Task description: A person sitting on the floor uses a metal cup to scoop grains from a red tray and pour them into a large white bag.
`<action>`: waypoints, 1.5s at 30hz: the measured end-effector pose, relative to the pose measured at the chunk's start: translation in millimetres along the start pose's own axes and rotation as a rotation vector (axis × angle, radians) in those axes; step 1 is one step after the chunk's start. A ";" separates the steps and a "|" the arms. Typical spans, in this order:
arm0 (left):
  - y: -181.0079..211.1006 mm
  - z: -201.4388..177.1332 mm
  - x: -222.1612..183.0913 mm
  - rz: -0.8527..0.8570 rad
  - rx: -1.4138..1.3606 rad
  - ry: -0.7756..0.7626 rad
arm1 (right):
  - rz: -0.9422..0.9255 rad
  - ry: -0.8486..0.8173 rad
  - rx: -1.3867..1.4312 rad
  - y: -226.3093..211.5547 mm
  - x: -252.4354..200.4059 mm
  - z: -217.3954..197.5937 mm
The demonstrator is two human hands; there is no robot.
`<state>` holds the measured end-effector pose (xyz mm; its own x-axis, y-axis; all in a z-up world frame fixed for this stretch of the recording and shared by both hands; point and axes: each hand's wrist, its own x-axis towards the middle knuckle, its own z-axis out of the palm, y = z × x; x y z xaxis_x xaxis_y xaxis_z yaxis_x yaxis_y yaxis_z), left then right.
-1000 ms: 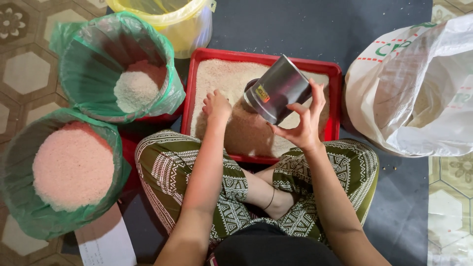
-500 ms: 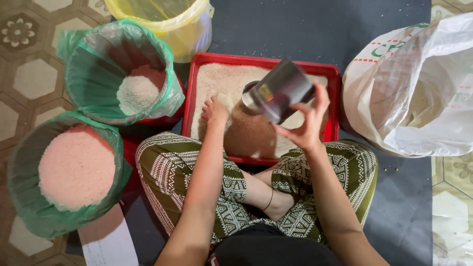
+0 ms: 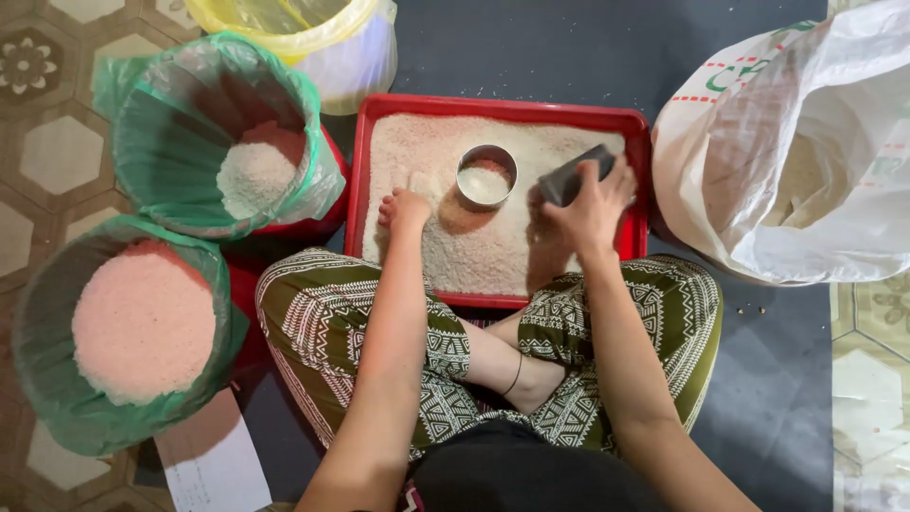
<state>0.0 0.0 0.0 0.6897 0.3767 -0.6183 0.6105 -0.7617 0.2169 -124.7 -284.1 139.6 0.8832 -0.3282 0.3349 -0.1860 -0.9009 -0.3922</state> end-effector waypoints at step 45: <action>34.5 -4.5 -4.4 0.274 -0.779 -0.146 | -0.692 0.215 0.434 -59.3 -10.3 -72.6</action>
<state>19.7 -25.6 13.6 0.8284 0.1184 -0.5475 0.5597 -0.2140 0.8006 -154.0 -247.9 221.6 0.6280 0.1714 0.7591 0.5874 -0.7442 -0.3179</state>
